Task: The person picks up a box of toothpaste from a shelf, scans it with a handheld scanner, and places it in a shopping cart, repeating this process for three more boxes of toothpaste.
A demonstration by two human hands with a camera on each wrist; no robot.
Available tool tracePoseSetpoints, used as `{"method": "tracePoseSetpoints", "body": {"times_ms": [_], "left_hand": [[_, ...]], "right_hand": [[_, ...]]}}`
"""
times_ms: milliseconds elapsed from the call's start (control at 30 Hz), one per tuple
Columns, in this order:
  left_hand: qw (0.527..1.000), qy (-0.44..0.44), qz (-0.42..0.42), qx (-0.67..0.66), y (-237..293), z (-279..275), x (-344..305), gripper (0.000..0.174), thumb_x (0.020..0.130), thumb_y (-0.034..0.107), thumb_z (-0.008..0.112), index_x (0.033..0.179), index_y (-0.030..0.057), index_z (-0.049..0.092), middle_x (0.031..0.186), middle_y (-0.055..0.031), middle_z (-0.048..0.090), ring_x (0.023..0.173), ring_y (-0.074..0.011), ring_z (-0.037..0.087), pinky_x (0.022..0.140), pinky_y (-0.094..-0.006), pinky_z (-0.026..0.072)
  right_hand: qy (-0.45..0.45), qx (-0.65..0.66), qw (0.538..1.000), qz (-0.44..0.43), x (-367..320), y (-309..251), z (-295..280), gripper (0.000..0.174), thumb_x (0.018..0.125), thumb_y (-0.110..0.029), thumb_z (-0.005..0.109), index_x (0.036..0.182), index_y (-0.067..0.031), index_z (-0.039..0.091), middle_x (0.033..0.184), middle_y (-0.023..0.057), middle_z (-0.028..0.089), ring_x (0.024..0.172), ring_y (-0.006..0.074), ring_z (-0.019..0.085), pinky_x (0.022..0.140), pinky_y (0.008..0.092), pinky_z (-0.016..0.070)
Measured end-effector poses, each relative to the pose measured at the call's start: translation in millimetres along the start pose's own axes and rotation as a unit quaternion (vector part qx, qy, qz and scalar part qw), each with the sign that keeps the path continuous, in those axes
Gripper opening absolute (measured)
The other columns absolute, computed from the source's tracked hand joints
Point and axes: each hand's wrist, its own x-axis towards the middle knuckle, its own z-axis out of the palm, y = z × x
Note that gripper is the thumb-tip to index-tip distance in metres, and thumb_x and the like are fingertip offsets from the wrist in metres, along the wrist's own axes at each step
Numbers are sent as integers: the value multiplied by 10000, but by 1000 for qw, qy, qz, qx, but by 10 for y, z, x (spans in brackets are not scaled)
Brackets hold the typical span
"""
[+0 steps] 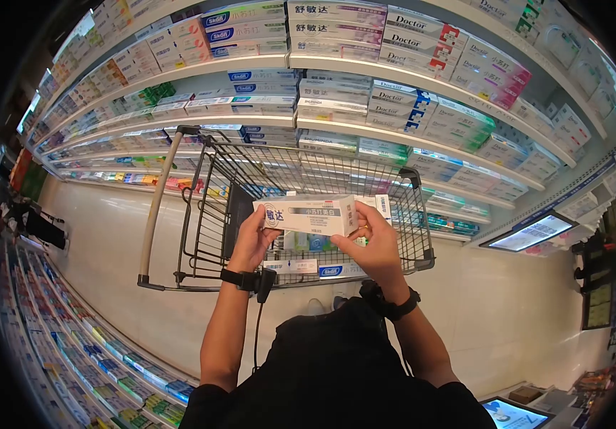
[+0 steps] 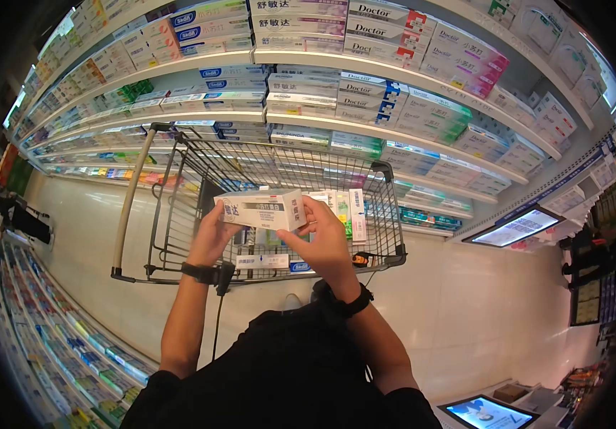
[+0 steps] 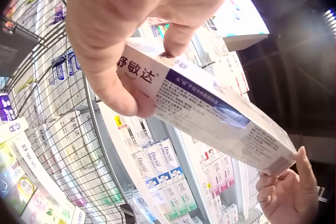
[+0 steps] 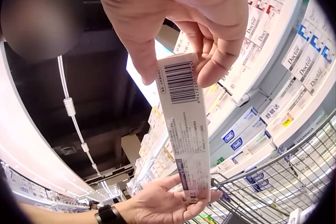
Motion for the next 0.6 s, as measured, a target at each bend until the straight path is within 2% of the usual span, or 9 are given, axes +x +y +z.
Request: {"method": "tracePoseSetpoints", "body": {"times_ms": [167,267,367,467,533,600], "left_hand": [[1000,2,2,-23,-22,-48,-19,374,1015,289,425,1182,-32,520,1089,-127,639,955,-195,661,815,-303,575],[999,16,31,-24,53,4,-90,382,1016,292,419,1181,-37,521,1086,-129,637,973,-197,655,820,-304,572],[996,17,86,36,153,37,-209,390,1015,296,424,1196,-35,524,1085,-117,637,984,-180,646,815,-287,558],[981,10,147,125,338,328,-433,415,1014,296,434,1254,-34,510,1110,-106,630,995,-153,630,824,-270,535],[970,-10,185,155,373,491,-551,436,1012,294,444,1299,-31,490,1141,-105,621,1011,-139,615,835,-263,519],[962,-29,198,187,382,690,-694,480,999,241,481,1368,-57,408,1241,-133,559,1066,-166,587,877,-289,507]], "right_hand": [[-9,-25,999,-35,22,15,61,594,767,-14,718,1284,94,447,1099,165,635,931,155,646,720,224,521],[15,-20,1000,7,32,24,1,553,774,3,699,1264,95,460,1100,155,631,949,155,638,722,226,523],[48,116,992,11,52,314,-103,458,822,-37,654,1232,84,491,1090,131,630,930,134,625,716,234,521],[2,156,981,117,104,538,-370,391,860,-86,613,1212,58,519,1083,108,632,895,125,615,703,233,511],[14,219,965,145,125,707,-458,364,874,-122,593,1195,38,533,1077,103,636,879,132,613,695,241,503],[15,286,943,167,163,893,-482,348,877,-143,583,1179,25,544,1074,102,639,876,141,613,691,251,499]]}}
